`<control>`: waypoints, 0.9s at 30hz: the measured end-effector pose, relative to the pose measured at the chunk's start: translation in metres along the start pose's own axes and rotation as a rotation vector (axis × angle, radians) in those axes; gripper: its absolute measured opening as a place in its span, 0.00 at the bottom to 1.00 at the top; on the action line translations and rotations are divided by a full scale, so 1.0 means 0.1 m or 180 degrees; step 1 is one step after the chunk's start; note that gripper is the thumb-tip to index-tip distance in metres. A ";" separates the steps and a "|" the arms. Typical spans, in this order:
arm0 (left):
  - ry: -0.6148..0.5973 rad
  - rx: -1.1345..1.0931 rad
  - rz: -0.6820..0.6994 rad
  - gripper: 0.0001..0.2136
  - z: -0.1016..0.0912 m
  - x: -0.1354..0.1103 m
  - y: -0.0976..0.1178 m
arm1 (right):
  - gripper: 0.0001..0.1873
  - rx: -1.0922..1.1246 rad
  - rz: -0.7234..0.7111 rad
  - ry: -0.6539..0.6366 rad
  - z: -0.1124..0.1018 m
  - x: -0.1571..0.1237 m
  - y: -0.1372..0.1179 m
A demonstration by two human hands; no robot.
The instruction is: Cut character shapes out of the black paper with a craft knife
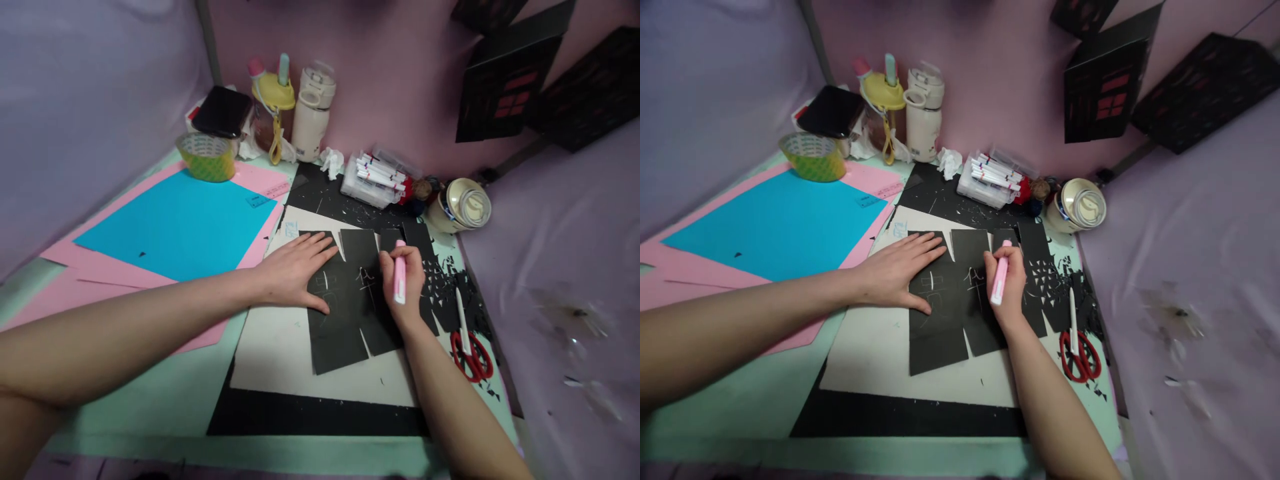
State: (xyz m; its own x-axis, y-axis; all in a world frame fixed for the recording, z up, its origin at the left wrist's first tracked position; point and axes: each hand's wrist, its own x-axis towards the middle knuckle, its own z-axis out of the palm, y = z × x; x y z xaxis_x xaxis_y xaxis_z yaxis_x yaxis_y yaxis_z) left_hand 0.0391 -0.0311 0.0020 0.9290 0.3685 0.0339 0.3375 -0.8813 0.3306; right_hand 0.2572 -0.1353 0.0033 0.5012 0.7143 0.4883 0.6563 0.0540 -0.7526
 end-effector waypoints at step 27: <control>-0.1183 -0.1809 0.1677 0.25 -0.35 -0.50 1.02 | 0.12 0.0518 0.0189 -0.1056 0.11 -0.07 0.07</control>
State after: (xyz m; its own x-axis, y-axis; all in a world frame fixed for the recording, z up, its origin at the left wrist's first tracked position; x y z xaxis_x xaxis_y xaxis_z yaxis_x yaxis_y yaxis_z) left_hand 0.0212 -0.1289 0.0674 0.9661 -0.2554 0.0373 -0.1867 -0.5919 0.7841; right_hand 0.2522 -0.1316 -0.0105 0.3081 0.9054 0.2920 0.5201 0.0967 -0.8486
